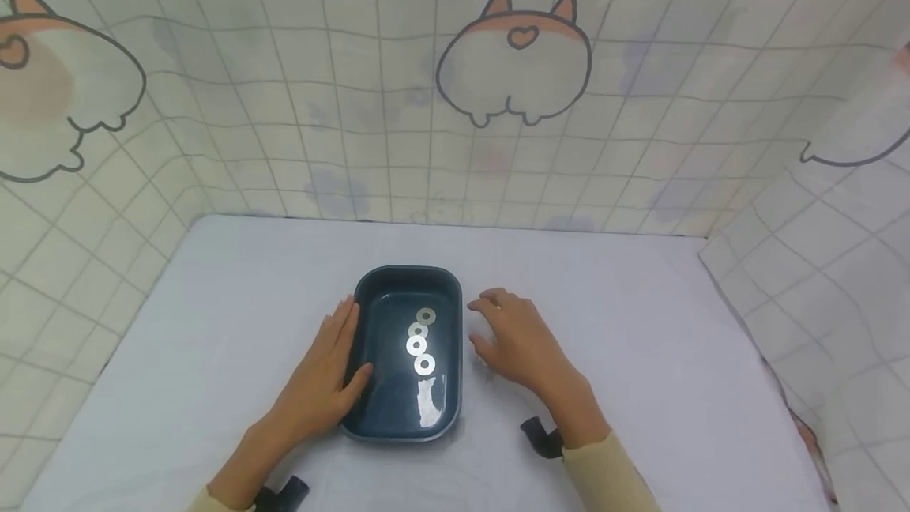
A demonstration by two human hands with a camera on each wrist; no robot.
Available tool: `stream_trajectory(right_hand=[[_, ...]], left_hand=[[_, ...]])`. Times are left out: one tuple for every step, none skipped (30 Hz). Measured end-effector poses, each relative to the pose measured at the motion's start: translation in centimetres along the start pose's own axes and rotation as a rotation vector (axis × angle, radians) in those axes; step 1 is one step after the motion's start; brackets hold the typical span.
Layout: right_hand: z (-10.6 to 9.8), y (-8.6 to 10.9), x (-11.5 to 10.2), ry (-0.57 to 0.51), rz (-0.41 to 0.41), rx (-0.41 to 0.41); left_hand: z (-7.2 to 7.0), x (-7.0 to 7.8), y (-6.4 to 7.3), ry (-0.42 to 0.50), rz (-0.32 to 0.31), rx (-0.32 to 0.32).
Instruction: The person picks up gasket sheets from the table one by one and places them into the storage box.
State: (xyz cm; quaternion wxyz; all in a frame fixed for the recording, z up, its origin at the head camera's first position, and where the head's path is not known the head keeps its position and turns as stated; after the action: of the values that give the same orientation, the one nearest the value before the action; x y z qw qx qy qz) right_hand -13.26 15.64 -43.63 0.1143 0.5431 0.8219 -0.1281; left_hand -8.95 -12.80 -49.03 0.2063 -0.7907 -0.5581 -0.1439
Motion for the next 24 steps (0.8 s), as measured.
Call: stream_trajectory(right_hand=[[0.1, 0.1, 0.3, -0.006, 0.005, 0.005], [0.2, 0.3, 0.5, -0.011, 0.010, 0.011], [0.3, 0.4, 0.7, -0.020, 0.014, 0.016], [0.5, 0.5, 0.8, -0.029, 0.022, 0.016], [0.6, 0.6, 0.9, -0.038, 0.026, 0.015], [0.9, 0.7, 1.0, -0.045, 0.032, 0.009], [1.1, 0.8, 1.1, -0.049, 0.038, 0.003], [1.3, 1.0, 1.1, -0.051, 0.043, -0.002], [1.5, 1.1, 1.1, -0.051, 0.045, -0.007], [1.7, 1.2, 1.1, -0.048, 0.048, -0.011], [1.9, 1.2, 1.1, -0.044, 0.044, -0.013], [2.0, 1.3, 1.0, -0.036, 0.041, -0.013], [2.1, 1.4, 1.0, -0.031, 0.036, -0.010], [2.2, 1.5, 1.0, -0.026, 0.030, -0.004], [2.3, 1.5, 1.0, -0.023, 0.027, -0.001], [2.4, 1.6, 0.9, -0.025, 0.025, 0.000], [2.4, 1.7, 0.9, -0.026, 0.024, 0.000], [2.6, 1.8, 0.9, -0.029, 0.026, -0.001], [2.7, 1.9, 1.0, -0.029, 0.027, -0.003], [2.9, 2.0, 1.0, -0.027, 0.030, -0.008], [3.0, 2.1, 1.1, -0.024, 0.033, -0.015], [3.2, 2.2, 1.2, -0.019, 0.035, -0.024], [3.4, 2.3, 1.3, -0.011, 0.035, -0.031], [3.6, 2.4, 1.3, -0.005, 0.032, -0.034]], left_hand=[[0.0, 0.0, 0.0, -0.002, -0.002, 0.001], [0.0, 0.0, 0.0, -0.002, -0.003, 0.003], [0.0, 0.1, -0.1, -0.002, -0.004, 0.003], [0.0, 0.1, -0.1, 0.000, -0.005, 0.002], [0.0, 0.2, -0.1, 0.004, -0.007, -0.001], [0.0, 0.2, -0.1, 0.009, -0.010, -0.008], [-0.1, 0.2, -0.1, 0.011, -0.011, -0.012], [-0.1, 0.2, -0.1, 0.013, -0.012, -0.018], [-0.1, 0.2, -0.1, 0.015, -0.015, -0.024], [-0.1, 0.2, -0.1, 0.015, -0.018, -0.029], [-0.2, 0.2, -0.1, 0.013, -0.022, -0.032], [-0.2, 0.2, -0.1, 0.012, -0.026, -0.035], [-0.2, 0.1, 0.0, 0.009, -0.029, -0.037], [-0.2, 0.1, 0.0, 0.007, -0.031, -0.037], [-0.2, 0.1, 0.0, 0.006, -0.031, -0.037], [-0.2, 0.0, 0.0, 0.005, -0.032, -0.037], [-0.2, 0.0, 0.0, 0.005, -0.032, -0.036], [-0.2, 0.0, 0.0, 0.006, -0.031, -0.035], [-0.2, 0.0, 0.0, 0.008, -0.031, -0.036], [-0.1, 0.0, 0.0, 0.010, -0.030, -0.037], [-0.1, 0.0, 0.1, 0.012, -0.030, -0.038], [-0.1, 0.1, 0.1, 0.015, -0.030, -0.038], [-0.1, 0.1, 0.1, 0.016, -0.030, -0.038], [-0.2, 0.1, 0.1, 0.017, -0.031, -0.039]])
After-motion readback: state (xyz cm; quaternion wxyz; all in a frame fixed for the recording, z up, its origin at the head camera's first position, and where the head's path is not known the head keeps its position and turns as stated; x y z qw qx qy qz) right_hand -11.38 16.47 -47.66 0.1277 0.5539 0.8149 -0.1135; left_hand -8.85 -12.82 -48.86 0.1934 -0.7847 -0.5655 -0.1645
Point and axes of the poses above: each hand's wrist, its own y-axis away from the middle knuckle, its own z-axis out of the palm, x = y × z, the point moved 4 cm from there along -y, towards the middle knuckle
